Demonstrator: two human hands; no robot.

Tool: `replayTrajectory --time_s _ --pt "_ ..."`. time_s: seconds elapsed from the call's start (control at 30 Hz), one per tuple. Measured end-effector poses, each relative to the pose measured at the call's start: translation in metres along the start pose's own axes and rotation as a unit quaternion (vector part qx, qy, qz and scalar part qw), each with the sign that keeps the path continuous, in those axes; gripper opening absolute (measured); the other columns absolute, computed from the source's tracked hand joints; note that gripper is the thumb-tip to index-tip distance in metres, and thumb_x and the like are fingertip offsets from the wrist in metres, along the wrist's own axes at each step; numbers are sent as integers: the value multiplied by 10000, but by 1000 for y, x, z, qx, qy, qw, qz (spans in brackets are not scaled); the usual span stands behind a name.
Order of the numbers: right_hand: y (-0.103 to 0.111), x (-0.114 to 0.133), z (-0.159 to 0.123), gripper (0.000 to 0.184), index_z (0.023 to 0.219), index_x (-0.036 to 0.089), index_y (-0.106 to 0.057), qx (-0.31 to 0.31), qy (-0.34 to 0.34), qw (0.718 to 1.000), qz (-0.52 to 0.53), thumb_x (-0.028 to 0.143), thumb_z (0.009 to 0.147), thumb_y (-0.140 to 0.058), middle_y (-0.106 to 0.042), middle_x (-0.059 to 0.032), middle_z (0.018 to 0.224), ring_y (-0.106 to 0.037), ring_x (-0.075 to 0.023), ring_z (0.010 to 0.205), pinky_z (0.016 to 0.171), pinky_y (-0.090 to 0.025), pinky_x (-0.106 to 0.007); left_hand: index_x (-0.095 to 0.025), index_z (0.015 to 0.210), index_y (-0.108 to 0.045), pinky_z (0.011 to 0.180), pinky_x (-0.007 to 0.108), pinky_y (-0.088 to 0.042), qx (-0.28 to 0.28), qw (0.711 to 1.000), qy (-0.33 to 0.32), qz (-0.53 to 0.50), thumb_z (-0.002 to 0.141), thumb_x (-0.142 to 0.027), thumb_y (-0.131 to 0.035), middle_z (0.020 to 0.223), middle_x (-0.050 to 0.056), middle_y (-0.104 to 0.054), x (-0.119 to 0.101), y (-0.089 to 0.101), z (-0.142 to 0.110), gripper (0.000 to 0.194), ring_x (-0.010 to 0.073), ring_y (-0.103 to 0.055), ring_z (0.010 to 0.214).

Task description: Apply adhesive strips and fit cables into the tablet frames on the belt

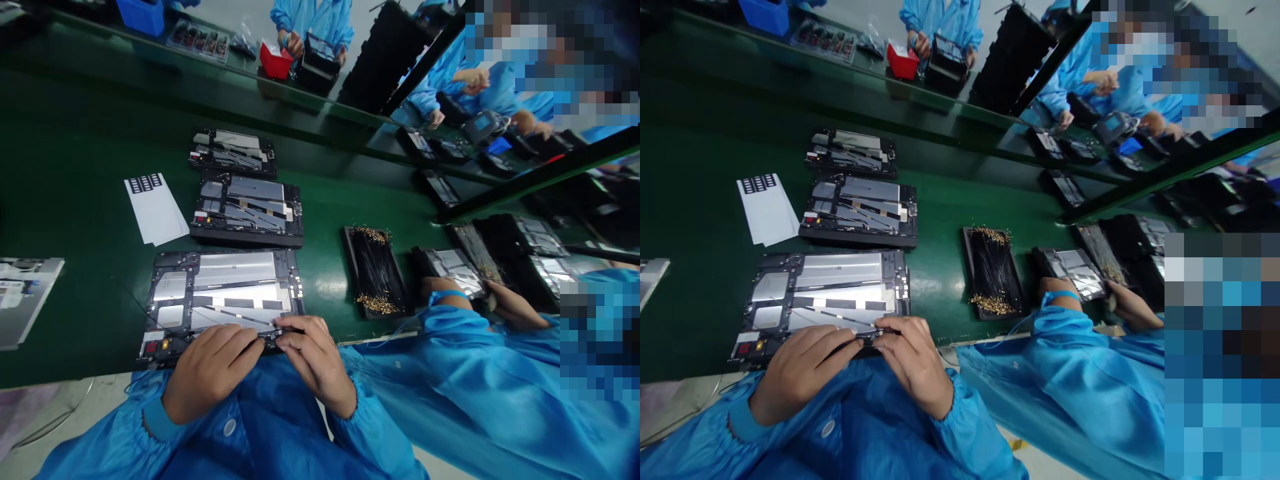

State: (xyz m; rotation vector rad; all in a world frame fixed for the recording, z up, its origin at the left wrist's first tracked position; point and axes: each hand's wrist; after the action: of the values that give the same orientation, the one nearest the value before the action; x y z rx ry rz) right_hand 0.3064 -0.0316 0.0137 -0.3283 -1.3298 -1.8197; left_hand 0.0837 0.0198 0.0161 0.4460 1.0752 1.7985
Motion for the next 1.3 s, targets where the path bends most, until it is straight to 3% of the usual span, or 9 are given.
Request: replayTrajectory --time_s 0.47,0.67,0.9,1.13,1.3 --pt "-3 -2 -1 144 1111 199 -618 2 -15 1000 -1 121 998 -573 -674 -107 1232 -628 -212 1085 900 -490 -380 -172 1086 -703 832 377 -468 5 1000 -12 -1 997 -99 -491 1038 62 -720 1 -1 -1 241 228 -621 951" --pt "-2 -2 -1 154 1109 200 -616 -1 -16 1000 17 108 993 -574 -671 -105 1236 -625 -213 1111 926 -478 -384 -174 983 -707 843 372 -471 -8 1000 -5 -5 994 -103 -485 1022 66 -731 1 -2 -2 233 224 -620 944" --pt "-3 -2 -3 145 1096 192 -622 -4 -17 1000 14 104 988 -580 -673 -104 1230 -625 -203 1094 918 -478 -374 -179 992 -707 850 369 -469 -11 1000 -1 -5 997 -100 -480 1027 59 -731 1 -3 -3 240 220 -624 943" --pt "-3 -2 0 143 1102 203 -631 -10 -14 1000 1 127 994 -576 -688 -105 1209 -645 -212 1063 885 -506 -378 -190 1113 -715 829 361 -460 8 1000 -10 -2 1008 -95 -467 1030 48 -727 1 1 2 286 213 -629 931" --pt "-4 -3 0 134 1098 199 -633 -11 -10 1000 -2 132 999 -571 -694 -107 1192 -651 -214 1062 878 -509 -376 -181 1097 -722 847 368 -461 4 1000 -9 -5 1016 -93 -439 1041 53 -733 2 0 1 307 216 -626 941"
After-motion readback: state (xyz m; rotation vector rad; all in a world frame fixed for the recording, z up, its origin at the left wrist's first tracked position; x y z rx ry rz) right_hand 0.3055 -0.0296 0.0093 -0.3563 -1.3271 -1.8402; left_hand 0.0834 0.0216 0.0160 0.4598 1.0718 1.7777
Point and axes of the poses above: each hand's wrist, its own z-axis towards the middle knuckle, its own y-axis out of the back of the hand, x = y × z
